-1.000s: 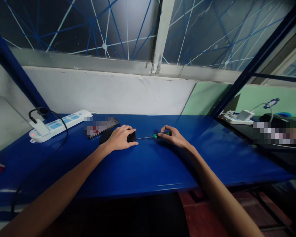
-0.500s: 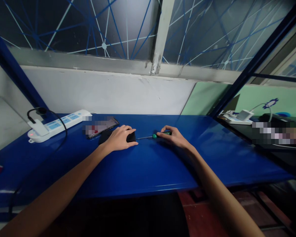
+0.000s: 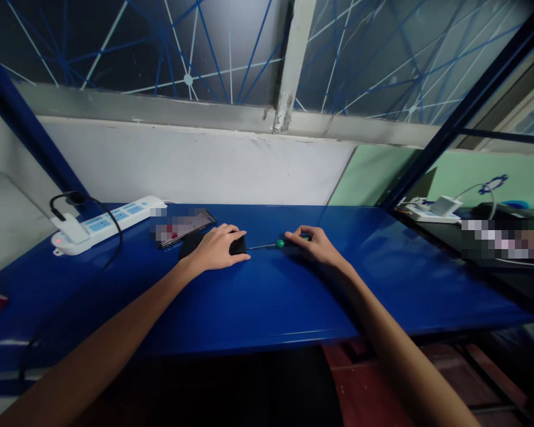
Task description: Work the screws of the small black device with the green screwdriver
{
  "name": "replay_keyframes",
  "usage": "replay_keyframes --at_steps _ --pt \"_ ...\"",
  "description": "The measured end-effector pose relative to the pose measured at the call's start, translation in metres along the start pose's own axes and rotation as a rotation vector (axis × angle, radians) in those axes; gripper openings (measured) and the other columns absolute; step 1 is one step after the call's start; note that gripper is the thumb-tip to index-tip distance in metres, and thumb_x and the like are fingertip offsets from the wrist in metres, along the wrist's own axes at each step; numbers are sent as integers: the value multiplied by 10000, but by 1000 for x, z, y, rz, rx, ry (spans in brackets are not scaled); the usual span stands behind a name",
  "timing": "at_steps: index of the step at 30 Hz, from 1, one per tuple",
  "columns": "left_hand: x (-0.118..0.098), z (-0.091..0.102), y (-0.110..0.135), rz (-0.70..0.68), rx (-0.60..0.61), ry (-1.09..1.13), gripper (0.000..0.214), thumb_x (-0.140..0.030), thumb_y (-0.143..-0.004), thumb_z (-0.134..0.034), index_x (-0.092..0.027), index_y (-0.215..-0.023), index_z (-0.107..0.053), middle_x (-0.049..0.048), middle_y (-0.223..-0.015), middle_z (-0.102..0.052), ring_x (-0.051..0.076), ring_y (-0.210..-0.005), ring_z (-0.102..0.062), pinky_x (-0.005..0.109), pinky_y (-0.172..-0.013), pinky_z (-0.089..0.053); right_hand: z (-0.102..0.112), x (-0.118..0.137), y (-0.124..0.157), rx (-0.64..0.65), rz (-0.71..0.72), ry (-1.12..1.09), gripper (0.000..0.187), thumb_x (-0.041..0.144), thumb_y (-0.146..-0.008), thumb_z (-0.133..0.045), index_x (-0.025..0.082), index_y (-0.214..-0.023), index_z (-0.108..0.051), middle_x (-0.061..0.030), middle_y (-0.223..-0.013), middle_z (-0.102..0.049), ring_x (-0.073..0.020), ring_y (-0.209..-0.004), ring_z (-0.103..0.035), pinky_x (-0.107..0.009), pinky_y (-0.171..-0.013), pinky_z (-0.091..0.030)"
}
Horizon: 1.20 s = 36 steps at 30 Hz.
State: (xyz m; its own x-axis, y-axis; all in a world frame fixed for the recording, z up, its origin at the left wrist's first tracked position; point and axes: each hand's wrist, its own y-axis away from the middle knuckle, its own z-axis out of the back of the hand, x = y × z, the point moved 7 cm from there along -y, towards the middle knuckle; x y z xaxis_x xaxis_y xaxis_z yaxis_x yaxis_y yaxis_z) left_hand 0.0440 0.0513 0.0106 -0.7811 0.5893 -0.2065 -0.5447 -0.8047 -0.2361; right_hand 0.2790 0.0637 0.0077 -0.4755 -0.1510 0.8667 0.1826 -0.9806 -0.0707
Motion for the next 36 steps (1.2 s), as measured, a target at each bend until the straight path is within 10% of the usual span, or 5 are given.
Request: replay_keyframes --at_steps 36 --pt "-1 0 0 -7 12 -29 673 -635 -864 -536 -195 -1374 -537 154 -1331 -567 329 -1184 -523 433 -928 -442 -7 14 10 87 33 -234 372 493 -738 -746 207 -776 -510 67 -444 -481 -76 -351 -361 -219 -352 -237"
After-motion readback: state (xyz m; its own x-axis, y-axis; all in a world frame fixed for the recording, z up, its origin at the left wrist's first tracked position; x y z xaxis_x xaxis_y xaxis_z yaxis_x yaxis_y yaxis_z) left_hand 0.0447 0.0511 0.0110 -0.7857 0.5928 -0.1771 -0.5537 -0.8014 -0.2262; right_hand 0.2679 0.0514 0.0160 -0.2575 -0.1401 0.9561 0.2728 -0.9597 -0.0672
